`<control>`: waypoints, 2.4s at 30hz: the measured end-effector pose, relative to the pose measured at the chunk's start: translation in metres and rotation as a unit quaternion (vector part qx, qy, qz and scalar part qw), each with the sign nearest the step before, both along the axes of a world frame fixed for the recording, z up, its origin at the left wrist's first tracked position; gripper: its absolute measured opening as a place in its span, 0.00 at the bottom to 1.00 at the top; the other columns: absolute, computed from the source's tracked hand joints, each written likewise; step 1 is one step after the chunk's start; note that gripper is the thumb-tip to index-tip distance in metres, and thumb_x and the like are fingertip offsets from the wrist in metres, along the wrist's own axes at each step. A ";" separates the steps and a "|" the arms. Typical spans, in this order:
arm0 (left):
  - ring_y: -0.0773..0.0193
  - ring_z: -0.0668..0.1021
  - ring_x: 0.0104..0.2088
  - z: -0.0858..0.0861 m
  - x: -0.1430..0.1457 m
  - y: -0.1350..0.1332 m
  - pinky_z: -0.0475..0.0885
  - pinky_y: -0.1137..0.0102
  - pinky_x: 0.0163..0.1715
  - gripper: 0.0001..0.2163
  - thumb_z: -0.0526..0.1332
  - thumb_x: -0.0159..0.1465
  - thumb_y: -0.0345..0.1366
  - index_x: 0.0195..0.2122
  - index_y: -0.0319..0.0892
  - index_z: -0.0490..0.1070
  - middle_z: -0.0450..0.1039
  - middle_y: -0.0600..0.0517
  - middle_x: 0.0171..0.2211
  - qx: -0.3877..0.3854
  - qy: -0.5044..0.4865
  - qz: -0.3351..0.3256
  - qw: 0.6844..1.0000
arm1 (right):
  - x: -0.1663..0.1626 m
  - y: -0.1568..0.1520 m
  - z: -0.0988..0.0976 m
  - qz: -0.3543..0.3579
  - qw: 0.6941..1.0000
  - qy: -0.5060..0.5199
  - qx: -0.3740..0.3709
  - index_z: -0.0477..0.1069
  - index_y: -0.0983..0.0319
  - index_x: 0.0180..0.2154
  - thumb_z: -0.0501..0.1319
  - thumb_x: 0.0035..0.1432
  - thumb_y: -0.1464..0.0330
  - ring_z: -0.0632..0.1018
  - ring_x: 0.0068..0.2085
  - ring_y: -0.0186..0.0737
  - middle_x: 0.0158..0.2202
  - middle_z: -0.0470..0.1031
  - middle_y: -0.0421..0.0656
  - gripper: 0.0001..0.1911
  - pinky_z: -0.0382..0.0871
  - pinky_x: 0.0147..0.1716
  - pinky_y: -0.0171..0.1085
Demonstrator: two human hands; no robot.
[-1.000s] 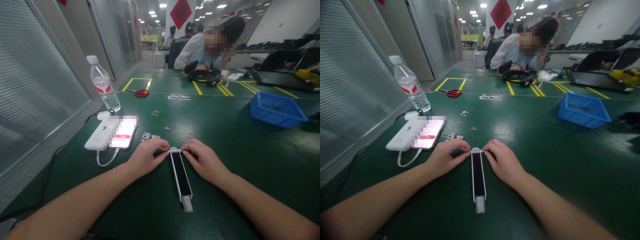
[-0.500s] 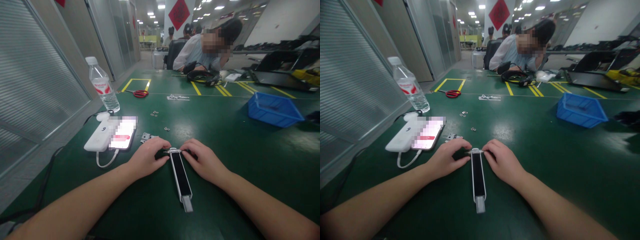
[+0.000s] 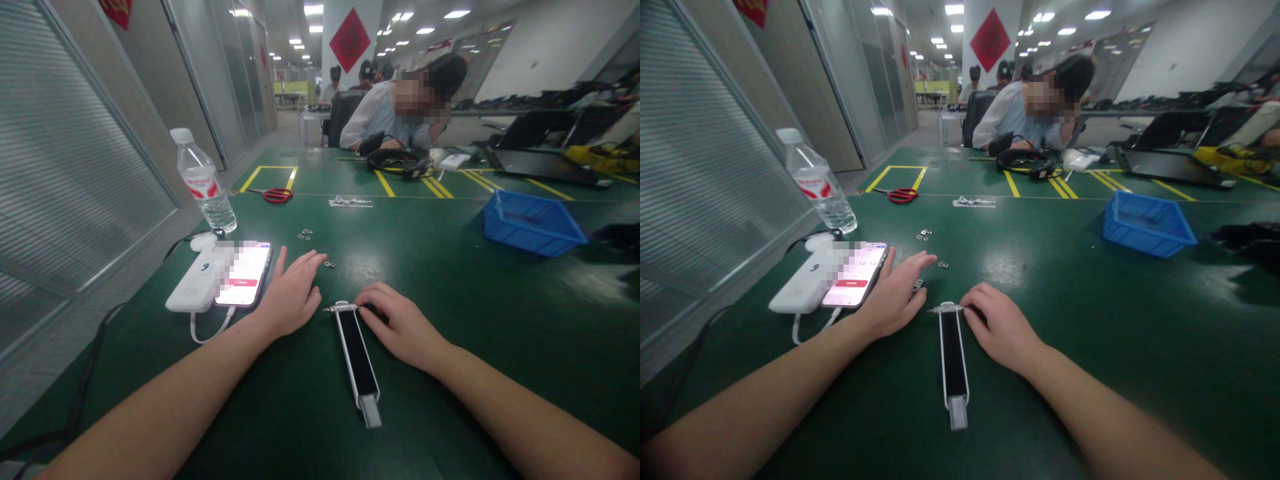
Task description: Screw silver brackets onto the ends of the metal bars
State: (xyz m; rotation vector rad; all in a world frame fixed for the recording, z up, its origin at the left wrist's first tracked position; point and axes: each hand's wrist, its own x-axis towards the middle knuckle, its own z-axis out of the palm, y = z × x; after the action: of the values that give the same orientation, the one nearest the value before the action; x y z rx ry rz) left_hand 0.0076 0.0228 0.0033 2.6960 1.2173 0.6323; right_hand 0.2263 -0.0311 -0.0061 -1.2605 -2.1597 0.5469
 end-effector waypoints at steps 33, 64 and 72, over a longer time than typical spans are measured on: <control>0.54 0.77 0.49 0.004 -0.009 -0.010 0.45 0.38 0.60 0.18 0.58 0.61 0.26 0.52 0.47 0.65 0.78 0.50 0.44 0.033 -0.015 -0.020 0.999 | 0.003 -0.002 0.014 0.005 1.000 0.012 -0.016 0.71 0.62 0.39 0.56 0.59 0.78 0.73 0.37 0.37 0.38 0.73 0.44 0.09 0.68 0.36 0.37; 0.64 0.81 0.38 0.003 0.008 -0.051 0.77 0.66 0.44 0.20 0.59 0.61 0.25 0.53 0.46 0.62 0.76 0.51 0.37 0.017 -0.265 -0.143 0.953 | -0.012 -0.023 0.016 0.096 0.975 0.154 0.131 0.74 0.62 0.41 0.61 0.58 0.76 0.76 0.34 0.34 0.38 0.78 0.46 0.09 0.72 0.31 0.32; 0.65 0.79 0.38 0.004 0.009 -0.052 0.77 0.72 0.41 0.16 0.59 0.62 0.25 0.50 0.43 0.64 0.75 0.50 0.37 0.059 -0.265 -0.179 0.946 | -0.014 -0.024 0.015 0.095 0.979 0.164 0.081 0.74 0.65 0.31 0.62 0.56 0.75 0.70 0.24 0.30 0.28 0.75 0.43 0.02 0.66 0.25 0.32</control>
State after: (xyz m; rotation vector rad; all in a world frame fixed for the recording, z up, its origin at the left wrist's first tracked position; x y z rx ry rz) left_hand 0.0170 -0.0295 0.0073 2.4797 0.5562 1.2848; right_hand 0.2119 -0.0551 0.0093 -0.8195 -2.0077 0.5971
